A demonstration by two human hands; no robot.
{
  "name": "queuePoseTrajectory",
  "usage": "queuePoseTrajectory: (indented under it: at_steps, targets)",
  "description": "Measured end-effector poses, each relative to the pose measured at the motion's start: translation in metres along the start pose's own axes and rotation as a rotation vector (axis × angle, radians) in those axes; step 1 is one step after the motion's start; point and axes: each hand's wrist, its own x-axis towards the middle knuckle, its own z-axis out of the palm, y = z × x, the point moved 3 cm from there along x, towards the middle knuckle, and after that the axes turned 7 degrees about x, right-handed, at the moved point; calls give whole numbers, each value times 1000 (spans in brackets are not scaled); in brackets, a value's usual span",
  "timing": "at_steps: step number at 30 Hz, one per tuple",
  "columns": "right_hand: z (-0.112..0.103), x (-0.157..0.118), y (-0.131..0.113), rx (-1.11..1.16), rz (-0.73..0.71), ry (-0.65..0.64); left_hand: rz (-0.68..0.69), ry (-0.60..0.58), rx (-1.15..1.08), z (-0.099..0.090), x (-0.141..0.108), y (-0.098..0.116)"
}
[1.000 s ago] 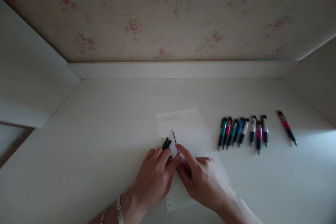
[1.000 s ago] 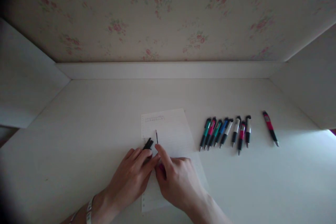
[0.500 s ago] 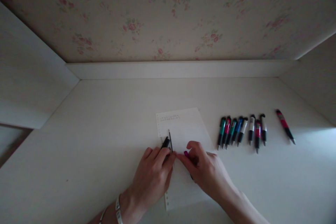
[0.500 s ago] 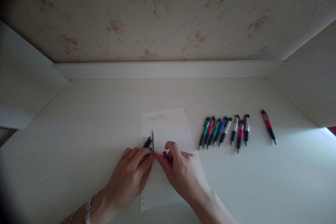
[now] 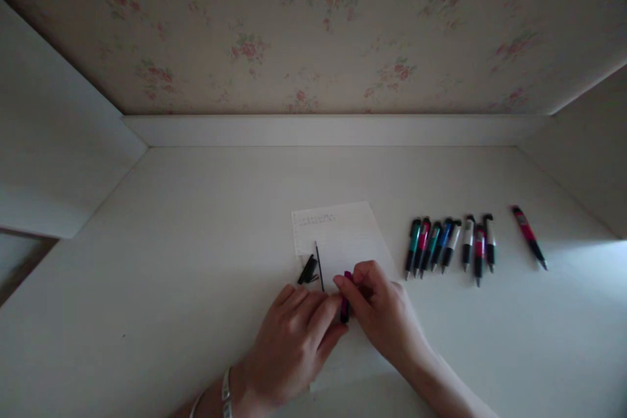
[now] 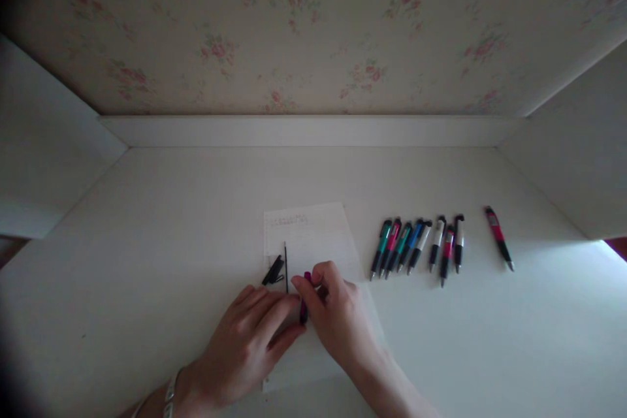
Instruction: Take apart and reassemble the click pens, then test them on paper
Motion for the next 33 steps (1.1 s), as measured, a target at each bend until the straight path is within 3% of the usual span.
queuePoseTrajectory:
  at_steps: [6,20,28,33]
  targets:
    - [0,-2,-3,43,21,-23,110,-28,-6,-3,1,3]
    - [-5,-1,-8,55,-62,-181,27,15,-100,-1,3,-2]
    - [-6,-1,-12,38,-262,-315,24,79,-57,-5,4,-4]
    - [-3,0,-9,13,-269,-318,18,101,-52,-6,2,-7]
